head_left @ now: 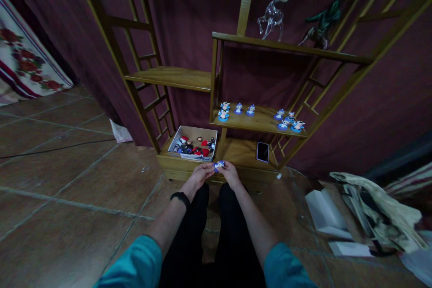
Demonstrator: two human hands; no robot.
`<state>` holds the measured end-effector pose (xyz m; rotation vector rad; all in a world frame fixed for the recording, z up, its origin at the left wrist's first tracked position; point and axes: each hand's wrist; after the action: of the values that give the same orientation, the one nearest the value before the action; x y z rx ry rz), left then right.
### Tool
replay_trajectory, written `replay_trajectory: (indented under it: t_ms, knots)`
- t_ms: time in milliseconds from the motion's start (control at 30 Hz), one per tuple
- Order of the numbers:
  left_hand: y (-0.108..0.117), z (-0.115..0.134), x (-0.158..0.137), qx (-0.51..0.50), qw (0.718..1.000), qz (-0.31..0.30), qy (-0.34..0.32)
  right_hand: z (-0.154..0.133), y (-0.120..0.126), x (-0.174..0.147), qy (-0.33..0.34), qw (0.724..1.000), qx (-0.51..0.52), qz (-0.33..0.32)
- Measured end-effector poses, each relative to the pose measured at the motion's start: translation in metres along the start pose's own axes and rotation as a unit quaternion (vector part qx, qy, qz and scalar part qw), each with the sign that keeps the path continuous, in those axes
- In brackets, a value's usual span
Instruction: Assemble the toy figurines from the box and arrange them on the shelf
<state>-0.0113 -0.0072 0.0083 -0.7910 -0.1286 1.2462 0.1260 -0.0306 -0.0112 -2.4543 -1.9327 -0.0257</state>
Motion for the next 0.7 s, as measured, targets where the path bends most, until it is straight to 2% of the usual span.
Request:
replay_trajectory:
  t_ms: [167,300,400,700]
  knots:
    - [0.002,0.002,0.000,-0.005,1.000,0.002,-0.001,0.001,-0.002,-0.003,0.023,0.999,0.027,-0.022]
    - [0.004,0.001,0.002,-0.017,1.000,0.008,0.002,0.003,-0.003,-0.003,0.025,0.997,0.041,0.055]
    - [0.005,0.001,0.003,-0.030,0.999,0.019,-0.001,0.007,-0.004,-0.001,0.026,0.996,0.023,0.077]
    - [0.004,0.003,0.003,-0.029,1.000,0.003,0.012,0.009,-0.010,-0.001,0.016,0.999,0.032,0.013]
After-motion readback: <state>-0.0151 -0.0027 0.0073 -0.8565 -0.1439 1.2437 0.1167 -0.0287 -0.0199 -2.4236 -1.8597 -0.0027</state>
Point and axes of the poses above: each hand's wrist, its own x-axis towards the middle knuckle, its own y-axis out of the back of the hand, z = x × y, and after that the axes turned 8 degrees about -x, right-handed
